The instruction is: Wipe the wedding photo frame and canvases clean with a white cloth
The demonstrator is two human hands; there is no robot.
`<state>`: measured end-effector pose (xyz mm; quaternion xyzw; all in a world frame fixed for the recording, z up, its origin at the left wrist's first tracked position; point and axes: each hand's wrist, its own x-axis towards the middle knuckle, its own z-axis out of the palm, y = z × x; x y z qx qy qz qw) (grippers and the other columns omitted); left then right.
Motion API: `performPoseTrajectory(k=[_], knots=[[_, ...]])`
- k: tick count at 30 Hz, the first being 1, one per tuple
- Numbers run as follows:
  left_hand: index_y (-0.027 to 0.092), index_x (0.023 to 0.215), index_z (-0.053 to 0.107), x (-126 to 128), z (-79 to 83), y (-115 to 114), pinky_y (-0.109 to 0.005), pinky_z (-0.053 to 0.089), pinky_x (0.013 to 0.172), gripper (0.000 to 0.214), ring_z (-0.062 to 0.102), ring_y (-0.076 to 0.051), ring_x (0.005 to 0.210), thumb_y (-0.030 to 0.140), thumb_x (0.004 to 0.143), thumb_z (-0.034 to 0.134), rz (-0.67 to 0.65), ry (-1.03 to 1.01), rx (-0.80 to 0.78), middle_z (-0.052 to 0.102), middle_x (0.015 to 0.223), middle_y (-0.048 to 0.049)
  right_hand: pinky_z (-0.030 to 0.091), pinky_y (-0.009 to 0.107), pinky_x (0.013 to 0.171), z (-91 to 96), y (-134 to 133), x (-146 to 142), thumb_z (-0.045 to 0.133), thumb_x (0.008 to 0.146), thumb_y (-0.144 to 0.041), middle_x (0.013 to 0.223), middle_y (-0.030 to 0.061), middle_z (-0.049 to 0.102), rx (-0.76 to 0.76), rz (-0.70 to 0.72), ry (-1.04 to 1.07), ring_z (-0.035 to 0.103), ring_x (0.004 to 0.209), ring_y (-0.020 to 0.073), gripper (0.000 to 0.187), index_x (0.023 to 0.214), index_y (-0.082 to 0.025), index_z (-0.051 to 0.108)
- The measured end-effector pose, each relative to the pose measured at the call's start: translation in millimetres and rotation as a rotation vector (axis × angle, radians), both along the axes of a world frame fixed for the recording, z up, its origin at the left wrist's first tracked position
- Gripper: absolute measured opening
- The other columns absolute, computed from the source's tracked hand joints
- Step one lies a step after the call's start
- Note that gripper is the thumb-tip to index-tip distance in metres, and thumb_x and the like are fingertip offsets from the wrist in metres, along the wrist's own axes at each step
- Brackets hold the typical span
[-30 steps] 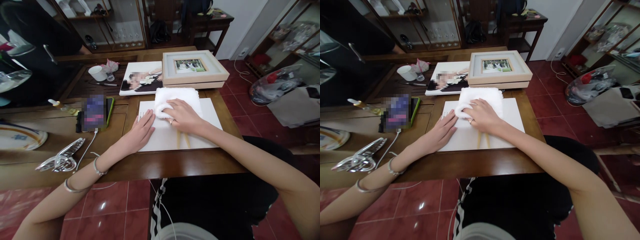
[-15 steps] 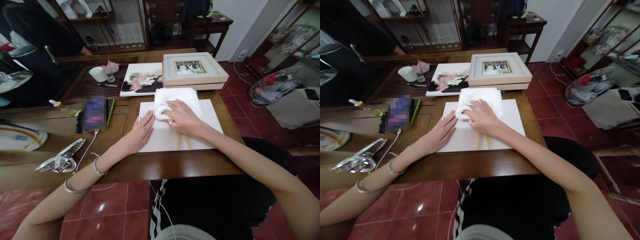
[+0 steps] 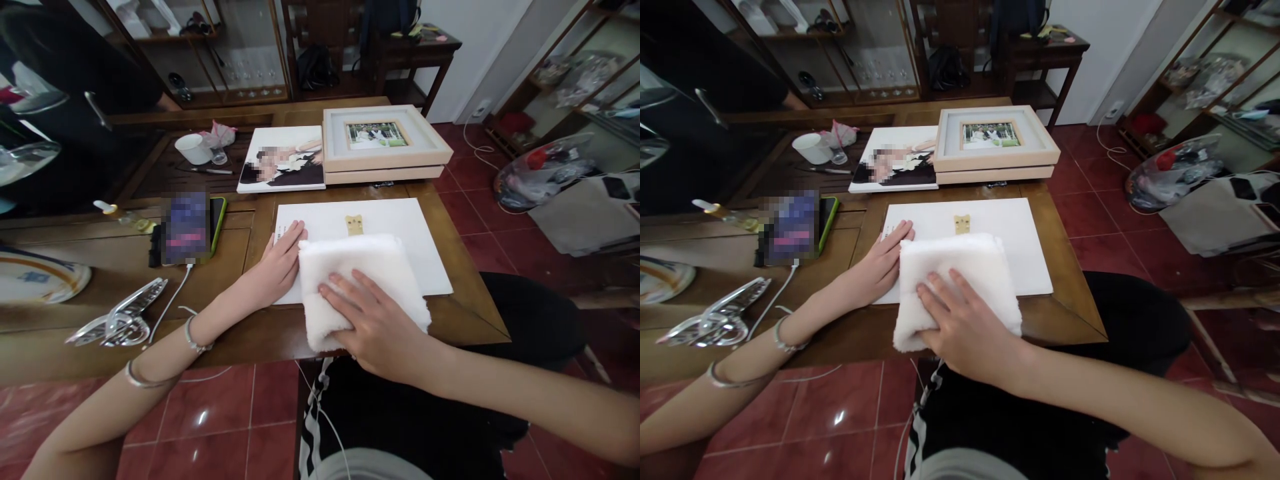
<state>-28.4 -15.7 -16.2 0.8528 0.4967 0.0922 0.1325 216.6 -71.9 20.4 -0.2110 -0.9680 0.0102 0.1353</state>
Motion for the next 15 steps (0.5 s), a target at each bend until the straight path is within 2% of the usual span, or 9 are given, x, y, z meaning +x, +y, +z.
performPoseTrajectory(k=[2,5,11,15], knots=[[0.006,0.151,0.028,0.3,0.7,0.1,-0.059,0.021,0.118,0.053,0.013,-0.032,0.151,0.021,0.100,0.020,0.002,-0.001,-0.005,0.021,0.161,-0.0227,0.038,0.058,0.110,1.8,7.9,0.5,0.061,0.087,-0.022,0.142,0.0143,0.055,-0.056,-0.007,0.000,0.047,0.134,0.0347,0.014,0.093,-0.021,0.075],[0.008,0.151,0.028,1.3,1.0,0.6,-0.059,0.021,0.119,0.053,0.013,-0.032,0.151,0.023,0.101,0.019,0.007,-0.011,-0.005,0.021,0.161,-0.0208,0.036,0.057,0.111,3.2,31.6,-0.1,0.064,0.083,-0.019,0.142,0.0138,0.055,-0.099,-0.028,-0.024,0.046,0.135,0.0338,0.022,0.103,-0.021,0.074],[0.007,0.151,0.028,1.4,-1.5,1.3,-0.057,0.020,0.119,0.054,0.014,-0.031,0.151,0.028,0.103,0.022,0.021,-0.016,0.015,0.023,0.161,-0.0203,0.031,0.053,0.114,-1.8,88.1,-8.1,0.060,0.085,-0.015,0.142,0.0145,0.055,-0.059,-0.137,-0.051,0.044,0.136,0.0318,0.031,0.114,-0.016,0.070],[0.007,0.153,0.026,1.5,0.1,0.8,-0.055,0.019,0.119,0.054,0.012,-0.029,0.151,0.028,0.103,0.022,0.025,-0.025,0.008,0.021,0.162,-0.0192,0.031,0.051,0.114,-4.6,111.8,-19.5,0.056,0.087,-0.013,0.142,0.0140,0.055,-0.047,-0.219,-0.040,0.044,0.136,0.0307,0.034,0.119,-0.015,0.066]])
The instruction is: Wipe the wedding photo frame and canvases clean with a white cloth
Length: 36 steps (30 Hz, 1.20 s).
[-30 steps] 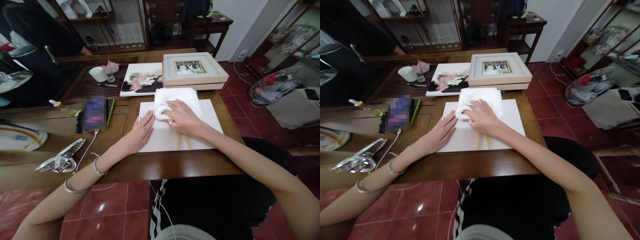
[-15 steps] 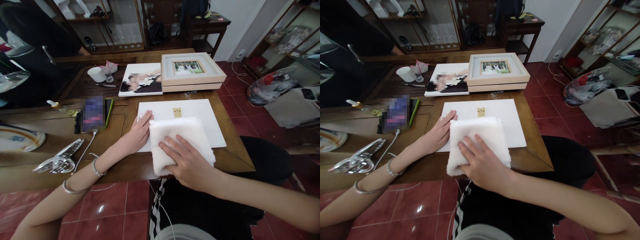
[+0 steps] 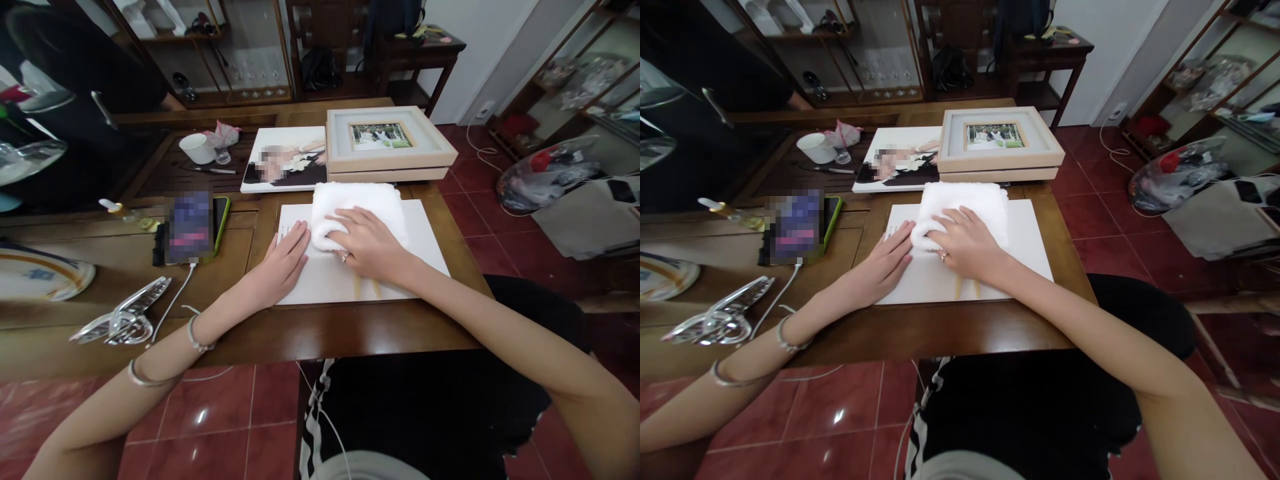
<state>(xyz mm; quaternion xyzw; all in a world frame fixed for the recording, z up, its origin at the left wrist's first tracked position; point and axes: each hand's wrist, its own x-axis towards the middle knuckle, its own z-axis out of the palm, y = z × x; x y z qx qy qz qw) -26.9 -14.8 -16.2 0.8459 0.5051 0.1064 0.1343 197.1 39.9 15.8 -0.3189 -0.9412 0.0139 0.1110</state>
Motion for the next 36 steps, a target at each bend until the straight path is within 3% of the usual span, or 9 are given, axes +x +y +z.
performPoseTrajectory(k=[6,14,20,28,33,36], knots=[[0.009,0.154,0.025,2.6,3.6,-0.2,-0.056,0.016,0.120,0.056,0.011,-0.028,0.152,0.036,0.104,0.023,0.037,-0.051,-0.055,0.020,0.163,-0.0176,0.028,0.056,0.114,-5.1,2.2,-12.1,0.053,0.088,-0.013,0.145,0.0178,0.052,0.042,-0.006,-0.038,0.041,0.137,0.0360,0.035,0.120,-0.013,0.066],[0.015,0.156,0.023,-0.2,4.8,-0.4,-0.052,0.014,0.121,0.068,0.017,-0.028,0.151,0.055,0.101,0.026,0.068,-0.315,-0.049,0.023,0.162,-0.0141,0.029,0.061,0.113,-5.9,-32.4,-5.9,0.057,0.087,-0.017,0.143,0.0214,0.051,0.069,0.110,-0.057,0.041,0.137,0.0396,0.035,0.121,-0.013,0.066],[0.016,0.147,0.044,1.9,11.4,-0.7,-0.046,0.021,0.122,0.064,0.035,-0.025,0.145,0.054,0.103,0.018,0.243,-0.624,0.046,0.041,0.155,-0.0102,0.028,0.061,0.113,-2.4,-59.1,-1.6,0.059,0.087,-0.019,0.147,0.0169,0.049,0.039,0.289,-0.037,0.040,0.139,0.0365,0.029,0.114,-0.020,0.071],[0.017,0.138,0.055,6.6,14.0,-1.8,-0.045,0.030,0.119,0.060,0.045,-0.024,0.139,0.052,0.104,0.021,0.267,-0.648,0.097,0.052,0.147,-0.0097,0.022,0.053,0.119,14.6,-74.5,17.1,0.062,0.083,-0.016,0.147,0.0103,0.051,-0.207,0.617,-0.022,0.037,0.142,0.0291,0.029,0.109,-0.022,0.072],[0.014,0.127,0.064,6.8,14.7,-1.4,-0.046,0.036,0.116,0.054,0.051,-0.025,0.133,0.047,0.104,0.028,0.162,-0.535,0.073,0.059,0.139,-0.0122,0.027,0.048,0.119,36.6,-73.4,47.9,0.062,0.083,-0.018,0.137,0.0104,0.060,-0.361,0.514,-0.053,0.045,0.137,0.0238,0.025,0.107,-0.019,0.070],[0.013,0.132,0.061,5.7,12.1,-1.0,-0.051,0.035,0.116,0.050,0.053,-0.028,0.132,0.044,0.102,0.034,0.130,-0.410,0.052,0.059,0.139,-0.0138,0.032,0.049,0.116,40.3,-58.0,64.3,0.058,0.083,-0.014,0.138,0.0101,0.060,-0.318,0.363,-0.056,0.049,0.134,0.0237,0.028,0.108,-0.022,0.069]])
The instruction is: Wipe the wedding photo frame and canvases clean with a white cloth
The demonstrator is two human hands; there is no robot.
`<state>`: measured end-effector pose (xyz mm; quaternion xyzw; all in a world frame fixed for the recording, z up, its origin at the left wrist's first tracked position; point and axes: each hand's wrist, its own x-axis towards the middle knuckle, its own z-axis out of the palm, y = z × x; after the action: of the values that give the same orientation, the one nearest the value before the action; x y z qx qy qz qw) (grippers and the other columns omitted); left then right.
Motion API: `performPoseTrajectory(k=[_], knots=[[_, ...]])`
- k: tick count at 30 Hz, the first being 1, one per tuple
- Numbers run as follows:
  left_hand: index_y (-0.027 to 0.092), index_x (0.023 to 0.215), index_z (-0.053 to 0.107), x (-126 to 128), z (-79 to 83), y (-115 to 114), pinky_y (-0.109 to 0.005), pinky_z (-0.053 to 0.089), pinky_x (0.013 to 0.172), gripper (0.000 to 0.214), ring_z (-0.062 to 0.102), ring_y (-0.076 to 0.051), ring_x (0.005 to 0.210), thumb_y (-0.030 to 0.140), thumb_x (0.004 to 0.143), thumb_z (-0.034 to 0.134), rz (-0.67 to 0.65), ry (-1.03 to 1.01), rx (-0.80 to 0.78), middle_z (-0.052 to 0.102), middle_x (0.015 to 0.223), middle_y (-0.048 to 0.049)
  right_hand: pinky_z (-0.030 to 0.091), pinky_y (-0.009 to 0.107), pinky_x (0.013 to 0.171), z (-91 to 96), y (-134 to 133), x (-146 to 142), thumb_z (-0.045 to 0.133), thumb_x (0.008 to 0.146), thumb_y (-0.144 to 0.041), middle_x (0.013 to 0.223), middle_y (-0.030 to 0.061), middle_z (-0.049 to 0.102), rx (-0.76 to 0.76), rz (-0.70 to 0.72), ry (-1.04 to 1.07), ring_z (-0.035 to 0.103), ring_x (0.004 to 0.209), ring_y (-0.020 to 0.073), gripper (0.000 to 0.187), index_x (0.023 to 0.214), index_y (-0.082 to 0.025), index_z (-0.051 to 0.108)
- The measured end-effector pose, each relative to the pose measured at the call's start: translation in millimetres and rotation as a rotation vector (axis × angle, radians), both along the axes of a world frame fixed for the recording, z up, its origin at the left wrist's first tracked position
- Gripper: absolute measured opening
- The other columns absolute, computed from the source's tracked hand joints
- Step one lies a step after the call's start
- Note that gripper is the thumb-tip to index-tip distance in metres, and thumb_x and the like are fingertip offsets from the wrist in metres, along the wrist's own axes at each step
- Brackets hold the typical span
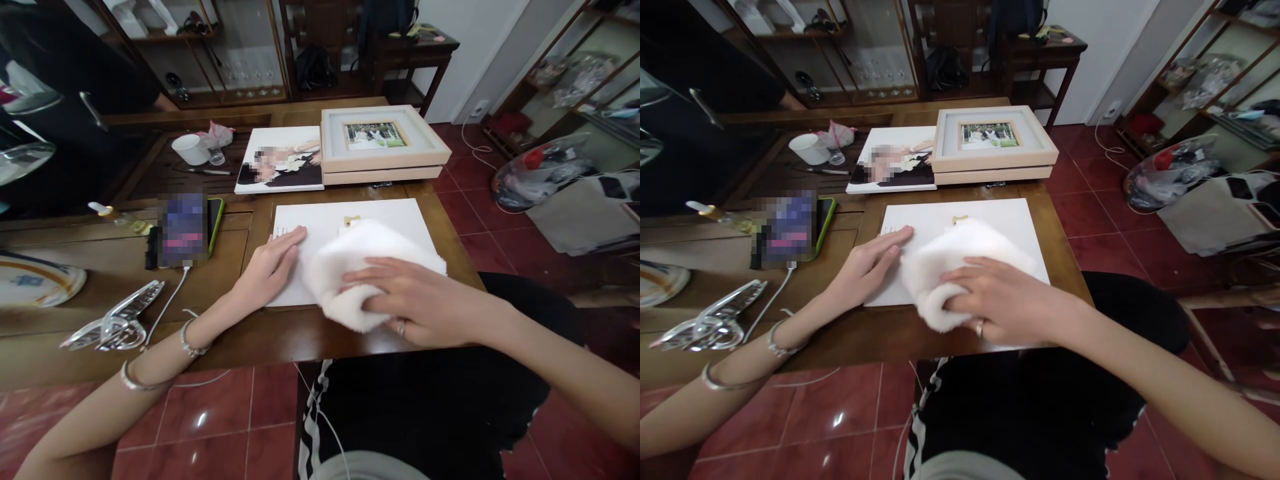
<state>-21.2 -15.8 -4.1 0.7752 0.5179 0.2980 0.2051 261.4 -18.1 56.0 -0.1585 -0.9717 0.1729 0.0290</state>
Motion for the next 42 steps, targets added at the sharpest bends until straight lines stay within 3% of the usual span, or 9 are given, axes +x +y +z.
performPoseTrajectory(k=[5,10,13,18,23,28,34,42], knots=[[0.015,0.136,0.057,-0.7,-1.8,-0.7,-0.056,0.027,0.118,0.047,0.046,-0.029,0.138,0.038,0.101,0.035,-0.026,0.091,-0.031,0.053,0.144,-0.0135,0.038,0.052,0.108,-15.6,42.0,6.1,0.051,0.085,-0.013,0.137,0.0147,0.058,0.182,-0.204,0.040,0.052,0.127,0.0295,0.026,0.105,-0.019,0.067],[0.016,0.133,0.060,-0.2,-1.0,-0.5,-0.059,0.026,0.117,0.045,0.044,-0.030,0.139,0.039,0.100,0.040,-0.052,0.140,-0.035,0.052,0.145,-0.0137,0.043,0.040,0.083,-20.7,74.5,-25.3,0.041,0.097,-0.030,0.099,0.0136,0.066,0.166,-0.370,0.064,0.058,0.096,0.0287,0.028,0.099,-0.017,0.065],[0.016,0.135,0.058,-0.2,-1.7,0.0,-0.057,0.026,0.118,0.045,0.043,-0.029,0.140,0.037,0.099,0.041,-0.055,0.158,-0.026,0.051,0.146,-0.0138,0.038,0.035,0.077,-17.6,86.8,-54.4,0.040,0.099,-0.034,0.095,0.0120,0.064,0.151,-0.351,0.057,0.056,0.087,0.0258,0.030,0.101,-0.017,0.064],[0.015,0.137,0.055,0.6,-0.8,1.7,-0.056,0.031,0.116,0.045,0.050,-0.031,0.135,0.031,0.098,0.042,-0.081,0.164,0.023,0.056,0.142,-0.0145,0.036,0.032,0.075,-17.2,99.5,-96.2,0.039,0.100,-0.031,0.097,0.0113,0.065,0.088,-0.257,0.074,0.056,0.090,0.0244,0.029,0.104,-0.016,0.063],[0.016,0.138,0.055,1.2,3.6,2.2,-0.052,0.037,0.112,0.044,0.057,-0.030,0.125,0.026,0.098,0.041,-0.130,0.166,0.055,0.064,0.131,-0.0132,0.037,0.033,0.078,-21.1,95.8,-108.6,0.041,0.098,-0.024,0.103,0.0127,0.066,0.136,-0.256,0.066,0.058,0.095,0.0258,0.025,0.107,-0.017,0.063],[0.018,0.140,0.052,-2.1,3.1,0.3,-0.056,0.028,0.117,0.046,0.049,-0.031,0.134,0.030,0.098,0.040,-0.098,0.191,0.006,0.055,0.144,-0.0126,0.038,0.035,0.085,-24.5,89.7,-86.6,0.041,0.097,-0.022,0.107,0.0130,0.066,0.186,-0.281,0.081,0.057,0.099,0.0266,0.025,0.108,-0.017,0.063],[0.014,0.142,0.049,-3.6,0.8,-1.2,-0.059,0.026,0.117,0.048,0.041,-0.030,0.141,0.032,0.098,0.039,-0.082,0.240,-0.035,0.048,0.149,-0.0149,0.040,0.037,0.082,-27.5,93.2,-31.1,0.038,0.099,-0.033,0.101,0.0132,0.066,0.209,-0.419,0.083,0.057,0.098,0.0298,0.031,0.108,-0.017,0.063],[0.014,0.140,0.050,-1.5,1.7,-2.6,-0.060,0.026,0.117,0.047,0.038,-0.029,0.143,0.029,0.097,0.039,-0.084,0.269,-0.038,0.046,0.150,-0.0158,0.045,0.041,0.080,-38.3,98.3,28.6,0.040,0.098,-0.038,0.084,0.0108,0.062,0.259,-0.597,0.089,0.058,0.092,0.0316,0.031,0.090,-0.018,0.062]])
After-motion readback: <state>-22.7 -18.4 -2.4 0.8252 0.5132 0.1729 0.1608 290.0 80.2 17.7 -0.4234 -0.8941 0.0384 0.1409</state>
